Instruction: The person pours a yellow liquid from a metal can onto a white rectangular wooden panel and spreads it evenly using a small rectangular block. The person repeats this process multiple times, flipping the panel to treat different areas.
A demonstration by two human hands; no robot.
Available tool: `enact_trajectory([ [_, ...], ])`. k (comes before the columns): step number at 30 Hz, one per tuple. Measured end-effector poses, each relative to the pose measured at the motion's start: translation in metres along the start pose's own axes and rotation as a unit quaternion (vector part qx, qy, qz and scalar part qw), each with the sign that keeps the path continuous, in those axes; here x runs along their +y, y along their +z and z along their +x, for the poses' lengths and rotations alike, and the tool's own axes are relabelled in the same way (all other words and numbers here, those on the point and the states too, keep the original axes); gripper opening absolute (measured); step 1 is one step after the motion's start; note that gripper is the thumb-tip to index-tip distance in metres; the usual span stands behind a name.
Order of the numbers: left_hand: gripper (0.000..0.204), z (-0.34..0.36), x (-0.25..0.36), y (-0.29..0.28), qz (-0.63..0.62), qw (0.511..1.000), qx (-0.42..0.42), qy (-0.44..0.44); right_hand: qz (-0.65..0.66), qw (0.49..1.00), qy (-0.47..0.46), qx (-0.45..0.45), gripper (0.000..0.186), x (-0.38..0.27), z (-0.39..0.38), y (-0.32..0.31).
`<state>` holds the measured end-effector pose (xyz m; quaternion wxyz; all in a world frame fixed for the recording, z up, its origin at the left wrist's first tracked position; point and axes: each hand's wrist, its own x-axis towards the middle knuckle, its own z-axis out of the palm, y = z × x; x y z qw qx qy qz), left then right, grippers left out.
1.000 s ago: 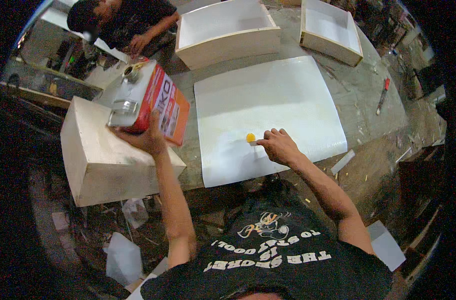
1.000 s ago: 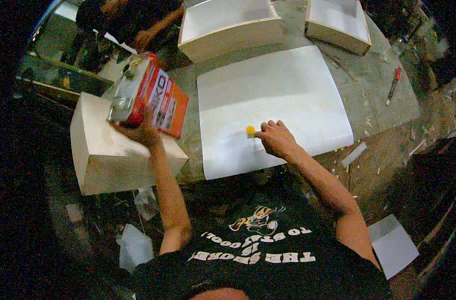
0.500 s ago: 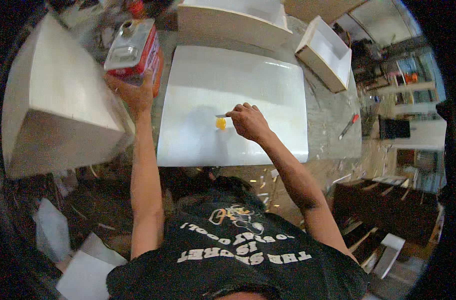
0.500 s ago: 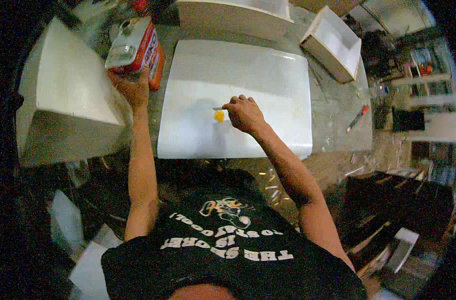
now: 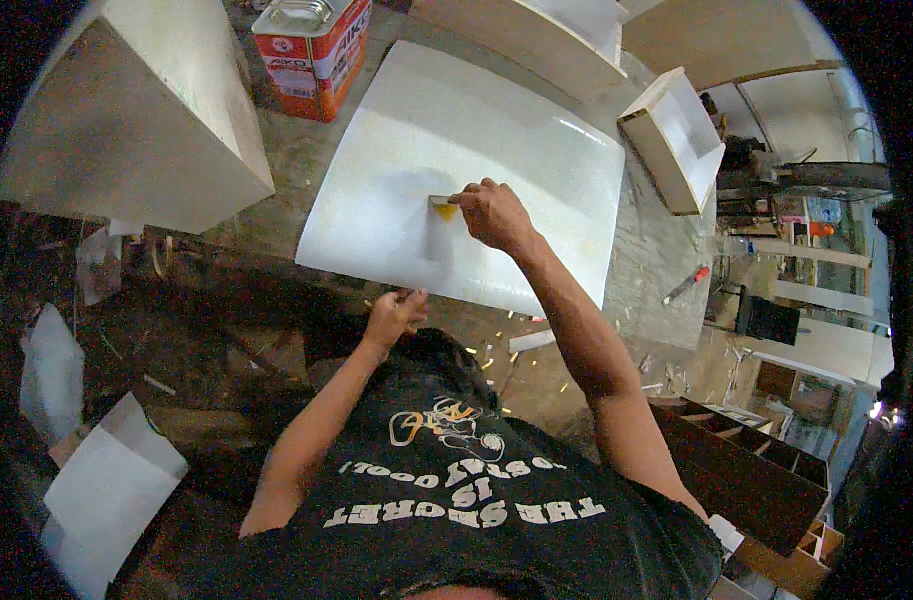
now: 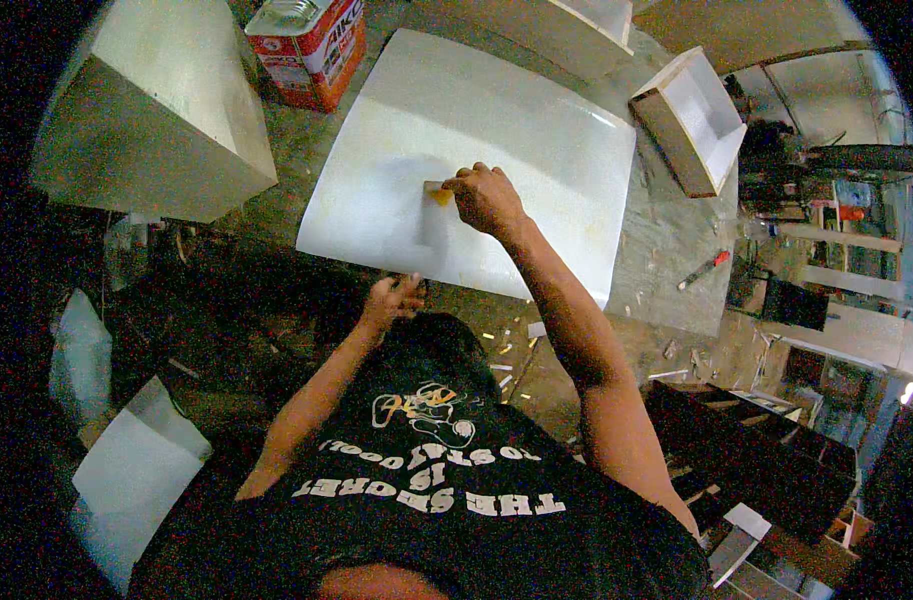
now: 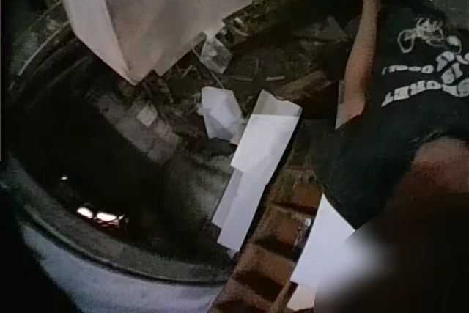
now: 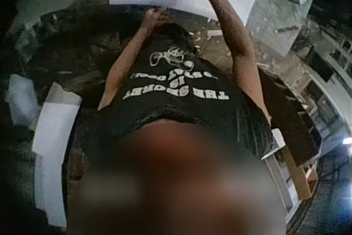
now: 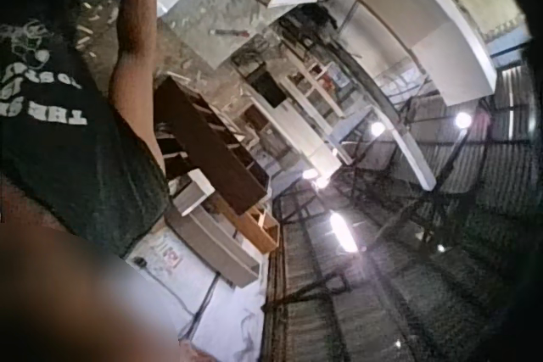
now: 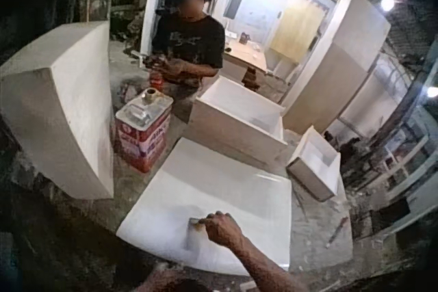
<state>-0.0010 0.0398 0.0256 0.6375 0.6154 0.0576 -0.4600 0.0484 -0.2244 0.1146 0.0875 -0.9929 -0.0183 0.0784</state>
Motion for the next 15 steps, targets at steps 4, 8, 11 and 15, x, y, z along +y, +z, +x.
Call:
enact_trajectory([
  [4, 0.037, 0.029, -0.010, 0.019, -0.067, 0.988, 0.086, 0.109, -0.005, 1.000, 0.010, 0.009, 0.029, -0.016, -0.021, 0.004],
  [8, 0.034, 0.037, -0.014, 0.024, -0.061, 0.981, 0.142, 0.115, -0.011, 0.999, 0.030, 0.004, 0.028, -0.039, -0.055, 0.005],
  [11, 0.032, 0.035, -0.009, 0.026, -0.078, 0.982, 0.155, 0.068, -0.015, 0.998, 0.057, -0.028, 0.026, -0.036, -0.063, -0.004],
  [15, 0.031, 0.035, -0.007, 0.025, -0.150, 0.976, 0.120, 0.106, -0.027, 0.990, 0.105, 0.093, 0.027, -0.013, -0.041, -0.005],
])
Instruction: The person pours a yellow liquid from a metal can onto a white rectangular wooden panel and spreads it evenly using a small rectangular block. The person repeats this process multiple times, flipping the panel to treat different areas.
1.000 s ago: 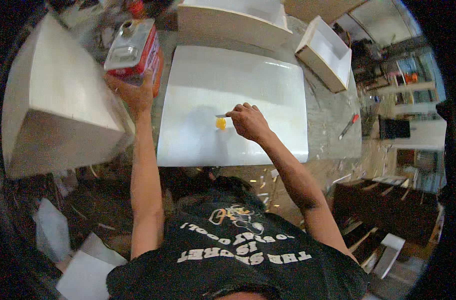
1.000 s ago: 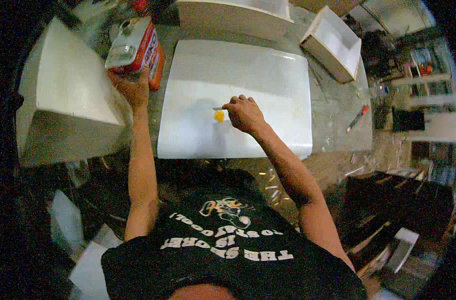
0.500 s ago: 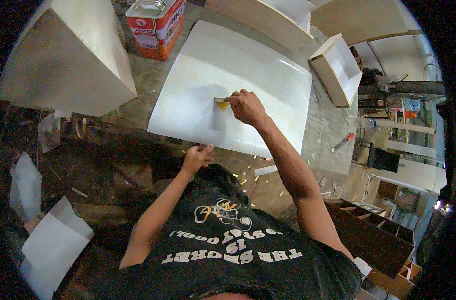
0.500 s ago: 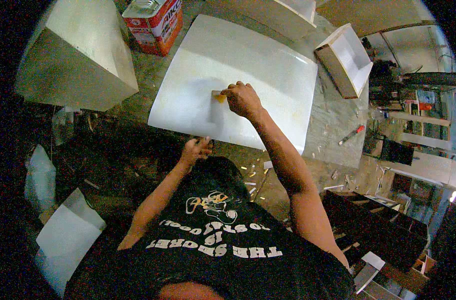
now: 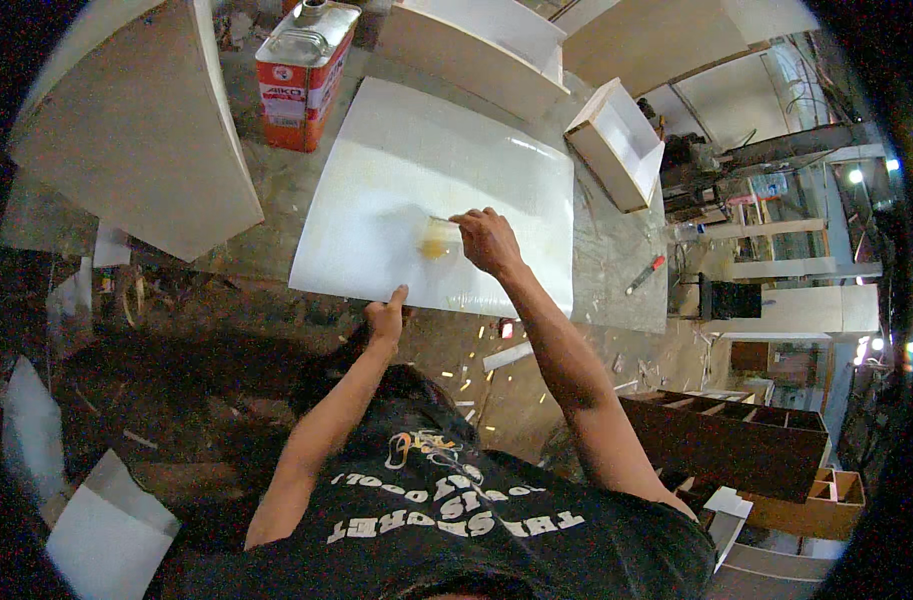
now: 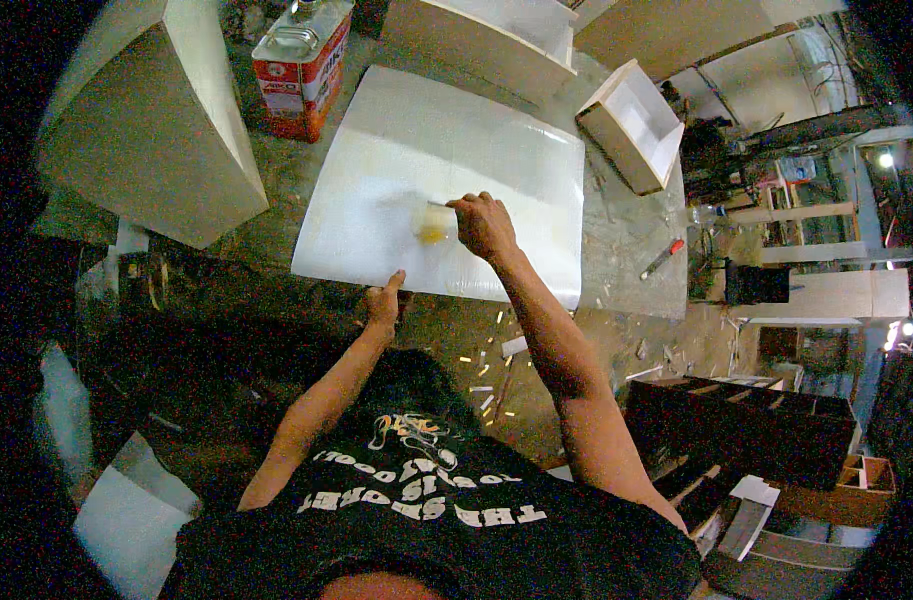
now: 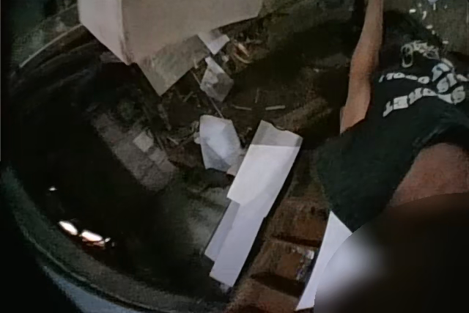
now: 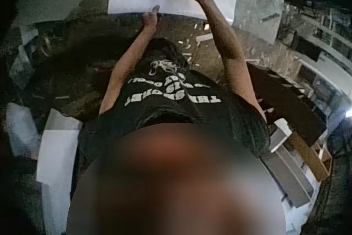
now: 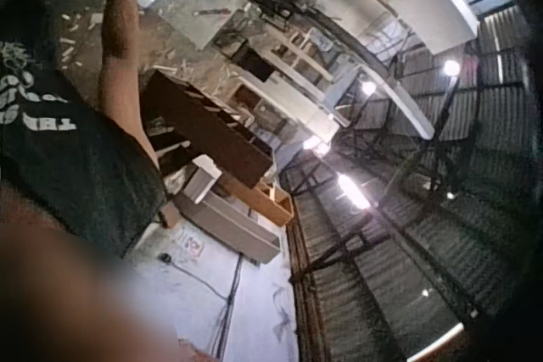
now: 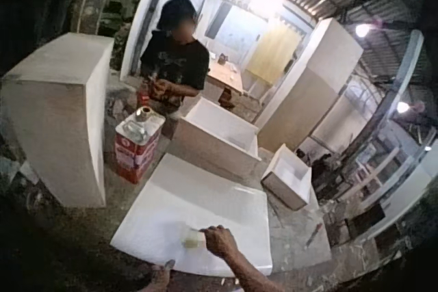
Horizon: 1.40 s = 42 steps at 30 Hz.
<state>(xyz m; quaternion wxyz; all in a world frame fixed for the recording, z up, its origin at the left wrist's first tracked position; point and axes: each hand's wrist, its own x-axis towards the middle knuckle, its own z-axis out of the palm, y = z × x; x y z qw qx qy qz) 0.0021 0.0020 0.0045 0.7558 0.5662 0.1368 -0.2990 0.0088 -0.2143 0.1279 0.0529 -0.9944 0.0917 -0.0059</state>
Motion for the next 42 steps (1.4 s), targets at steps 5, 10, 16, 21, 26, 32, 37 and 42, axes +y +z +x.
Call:
enact_trajectory([
  [5, 0.028, 0.011, -0.009, -0.017, 0.068, 0.992, 0.009, 0.110, 0.127, 0.990, 0.053, -0.015, 0.048, 0.006, 0.025, 0.036],
  [10, 0.032, 0.008, -0.002, -0.008, 0.054, 0.996, 0.036, -0.058, 0.007, 0.998, 0.061, 0.005, 0.030, 0.009, 0.028, 0.034],
  [16, 0.036, 0.012, 0.000, -0.012, 0.059, 0.997, 0.050, 0.002, 0.025, 0.997, 0.076, -0.022, 0.027, -0.001, 0.044, 0.026],
  [21, 0.035, 0.029, -0.024, -0.022, 0.038, 0.999, 0.012, 0.025, 0.021, 0.998, 0.033, -0.041, 0.031, -0.003, 0.033, 0.032],
  [26, 0.037, 0.034, -0.030, -0.017, 0.019, 0.996, 0.031, 0.086, 0.034, 0.995, -0.011, -0.090, 0.038, -0.011, -0.001, 0.029],
  [32, 0.042, 0.025, -0.019, -0.012, 0.129, 0.986, 0.101, 0.030, 0.088, 0.992, -0.047, -0.082, 0.041, -0.031, -0.049, 0.021],
  [37, 0.042, 0.026, -0.013, -0.012, 0.035, 0.999, -0.008, 0.019, 0.072, 0.993, -0.010, -0.096, 0.026, -0.046, -0.088, 0.013],
  [42, 0.040, 0.022, -0.005, -0.012, 0.082, 0.996, 0.040, 0.009, 0.103, 0.993, -0.040, -0.044, 0.030, -0.043, -0.125, 0.039],
])
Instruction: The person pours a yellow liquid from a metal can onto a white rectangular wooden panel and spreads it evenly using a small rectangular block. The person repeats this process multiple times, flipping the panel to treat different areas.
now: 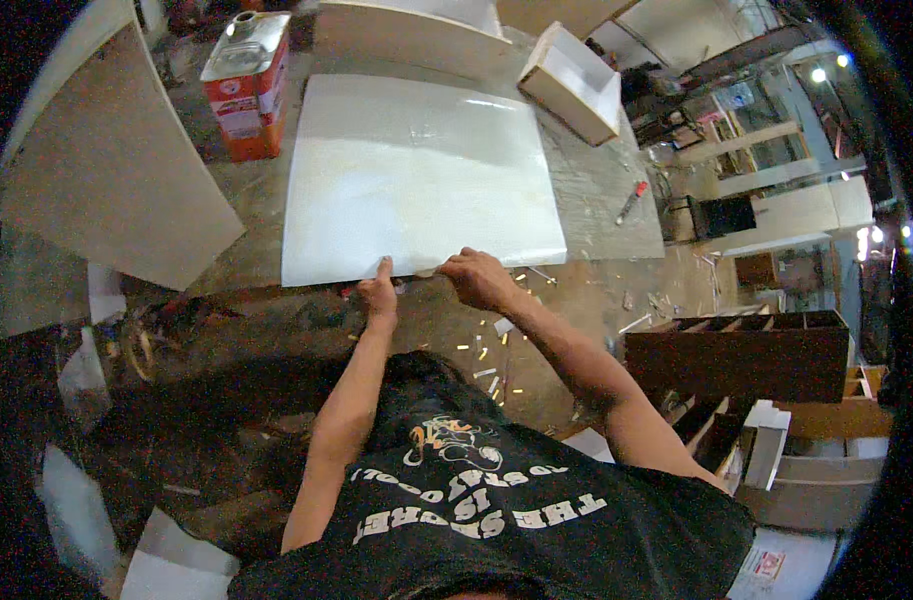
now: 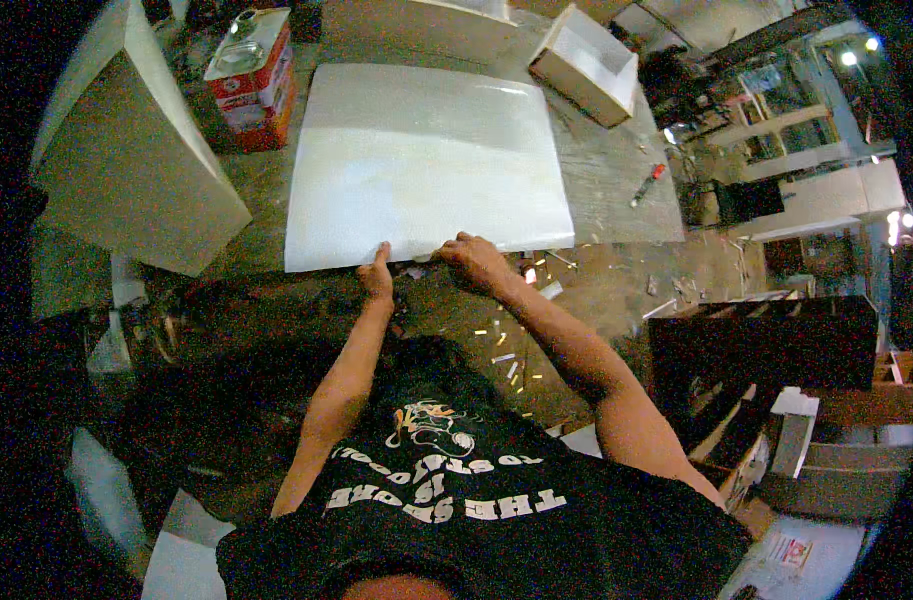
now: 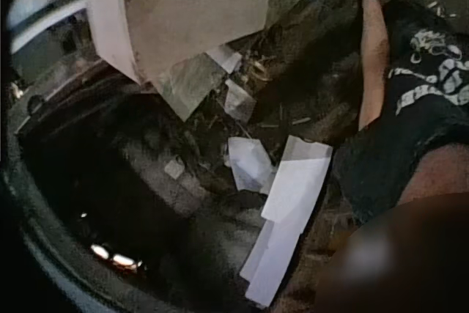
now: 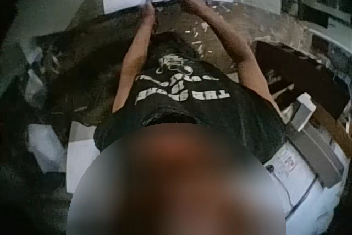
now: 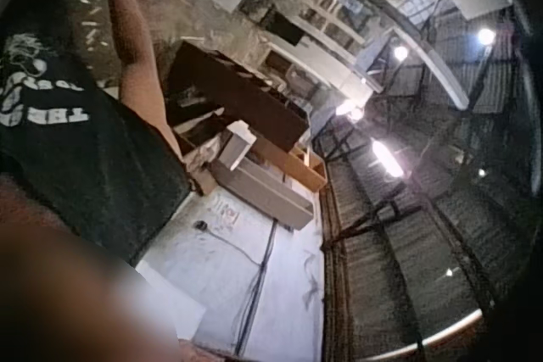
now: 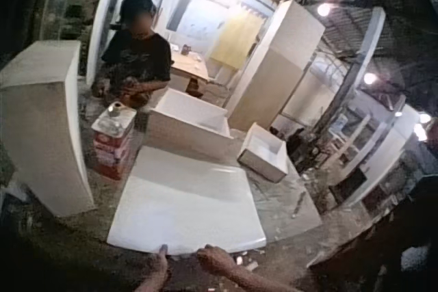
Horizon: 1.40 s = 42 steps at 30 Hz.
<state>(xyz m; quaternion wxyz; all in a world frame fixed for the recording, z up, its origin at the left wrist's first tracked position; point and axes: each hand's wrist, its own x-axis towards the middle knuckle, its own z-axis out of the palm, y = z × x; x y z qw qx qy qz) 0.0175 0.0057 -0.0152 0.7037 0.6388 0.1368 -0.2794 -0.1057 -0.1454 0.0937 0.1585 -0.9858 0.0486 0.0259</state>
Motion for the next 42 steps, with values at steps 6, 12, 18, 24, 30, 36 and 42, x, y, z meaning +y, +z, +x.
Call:
enact_trajectory([
  [6, 0.034, -0.007, 0.016, 0.009, -0.086, 0.994, -0.063, -0.013, 0.101, 0.992, 0.073, -0.020, 0.042, -0.035, -0.076, 0.045],
  [12, 0.041, -0.010, 0.016, -0.009, -0.033, 0.996, -0.076, -0.035, 0.131, 0.978, 0.101, 0.127, 0.022, -0.022, 0.006, -0.044],
  [18, 0.041, -0.007, -0.001, -0.017, -0.033, 0.995, -0.085, -0.047, -0.007, 0.991, 0.020, 0.131, 0.023, -0.010, 0.148, -0.053],
  [24, 0.045, 0.006, -0.001, -0.027, 0.082, 0.990, -0.106, -0.051, -0.058, 0.997, 0.007, 0.046, 0.030, 0.024, 0.194, -0.046],
  [30, 0.039, -0.008, 0.023, -0.021, -0.017, 0.994, -0.104, -0.017, -0.071, 0.997, -0.019, 0.006, 0.038, 0.039, 0.219, -0.049],
  [36, 0.035, -0.015, 0.033, -0.028, -0.027, 0.989, -0.135, -0.052, -0.055, 0.998, -0.026, -0.026, 0.031, 0.016, 0.176, -0.042],
  [42, 0.038, 0.001, 0.032, -0.061, 0.033, 0.985, -0.134, -0.105, -0.032, 0.998, -0.035, -0.030, 0.029, -0.027, 0.109, -0.027],
])
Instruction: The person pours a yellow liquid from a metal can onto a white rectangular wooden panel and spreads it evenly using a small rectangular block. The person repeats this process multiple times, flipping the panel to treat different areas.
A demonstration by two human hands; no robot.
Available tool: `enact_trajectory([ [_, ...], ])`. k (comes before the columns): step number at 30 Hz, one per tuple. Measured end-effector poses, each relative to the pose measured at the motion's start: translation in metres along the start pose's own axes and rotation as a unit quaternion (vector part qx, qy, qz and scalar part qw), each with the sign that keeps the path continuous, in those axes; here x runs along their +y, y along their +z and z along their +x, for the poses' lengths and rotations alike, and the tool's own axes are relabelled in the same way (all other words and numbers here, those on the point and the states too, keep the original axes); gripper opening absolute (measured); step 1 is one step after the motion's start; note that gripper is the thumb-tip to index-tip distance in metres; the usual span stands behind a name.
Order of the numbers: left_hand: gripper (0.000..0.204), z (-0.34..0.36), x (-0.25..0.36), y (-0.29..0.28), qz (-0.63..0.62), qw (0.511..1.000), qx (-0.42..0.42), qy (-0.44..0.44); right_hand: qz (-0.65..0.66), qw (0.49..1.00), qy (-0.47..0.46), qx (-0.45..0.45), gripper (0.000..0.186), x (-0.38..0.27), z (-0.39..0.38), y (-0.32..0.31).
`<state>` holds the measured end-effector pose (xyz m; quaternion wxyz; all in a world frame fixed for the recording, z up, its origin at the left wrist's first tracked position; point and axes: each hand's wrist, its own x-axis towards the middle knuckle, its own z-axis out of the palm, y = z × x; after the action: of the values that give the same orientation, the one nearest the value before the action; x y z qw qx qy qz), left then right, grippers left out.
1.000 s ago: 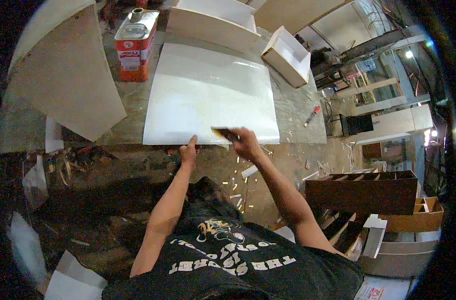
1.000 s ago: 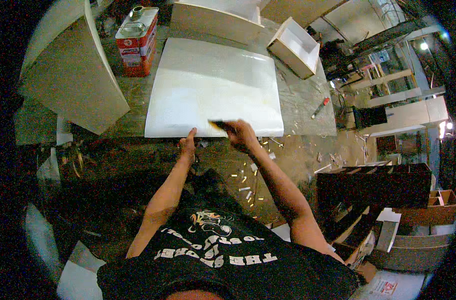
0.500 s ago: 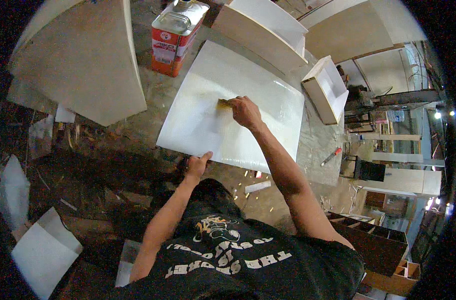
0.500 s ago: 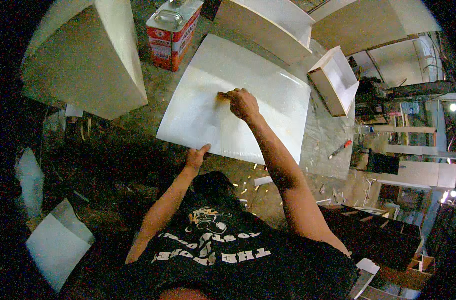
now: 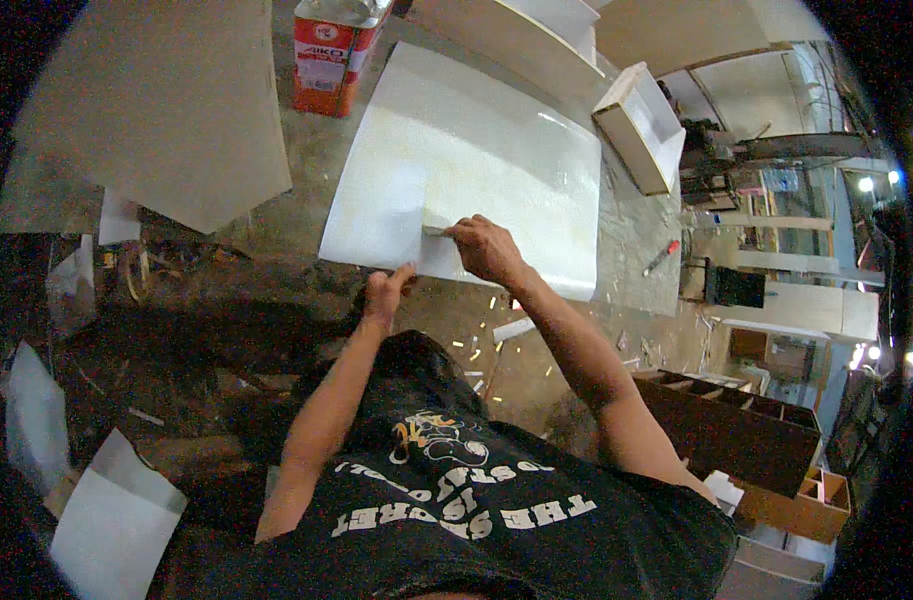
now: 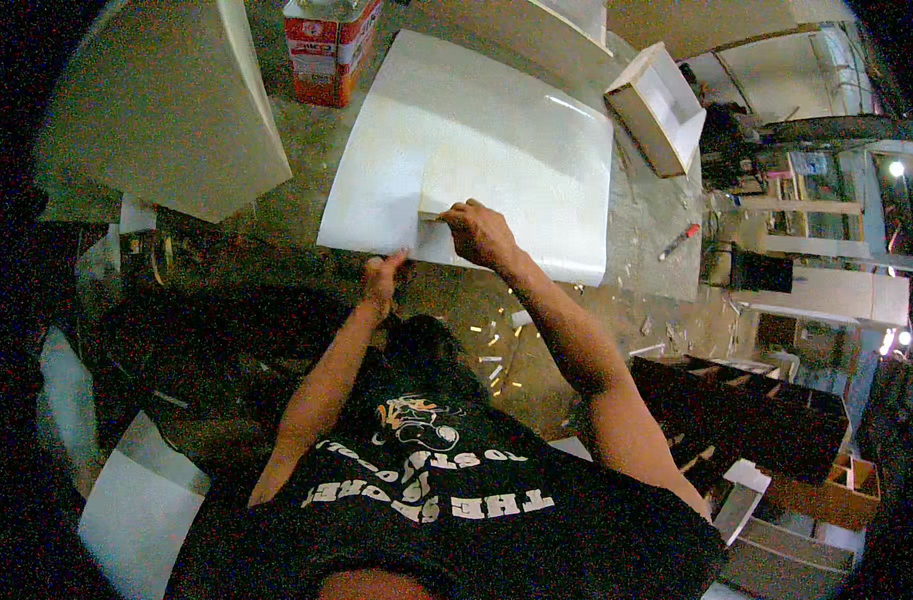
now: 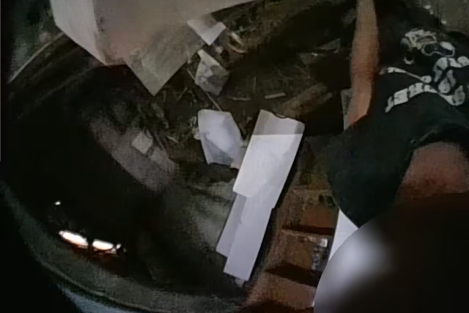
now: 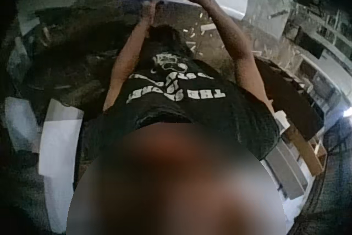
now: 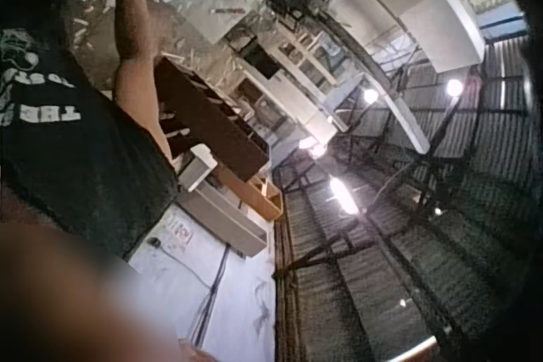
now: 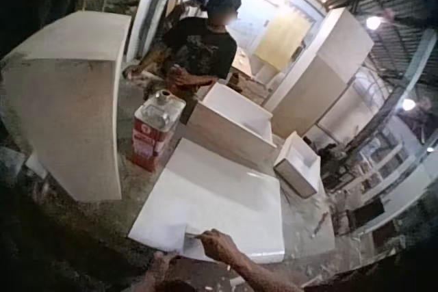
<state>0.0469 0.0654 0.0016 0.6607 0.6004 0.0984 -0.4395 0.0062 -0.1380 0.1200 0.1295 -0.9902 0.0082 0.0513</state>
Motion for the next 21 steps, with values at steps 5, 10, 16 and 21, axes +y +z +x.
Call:
enact_trajectory([
  [5, 0.042, 0.004, -0.004, -0.004, -0.071, 0.996, 0.029, 0.050, 0.045, 0.999, -0.010, 0.001, 0.033, -0.020, -0.065, 0.038],
  [10, 0.044, 0.014, -0.008, -0.003, -0.013, 0.996, 0.034, 0.077, 0.050, 0.989, 0.023, -0.140, 0.036, -0.070, -0.111, 0.061],
  [16, 0.036, 0.017, -0.016, -0.006, -0.097, 0.991, -0.019, 0.086, -0.019, 0.998, 0.043, 0.032, 0.024, -0.039, -0.012, -0.026],
  [21, 0.030, 0.012, -0.013, -0.002, -0.123, 0.983, -0.005, 0.136, -0.061, 0.994, 0.030, 0.087, 0.029, -0.026, 0.106, -0.022],
])
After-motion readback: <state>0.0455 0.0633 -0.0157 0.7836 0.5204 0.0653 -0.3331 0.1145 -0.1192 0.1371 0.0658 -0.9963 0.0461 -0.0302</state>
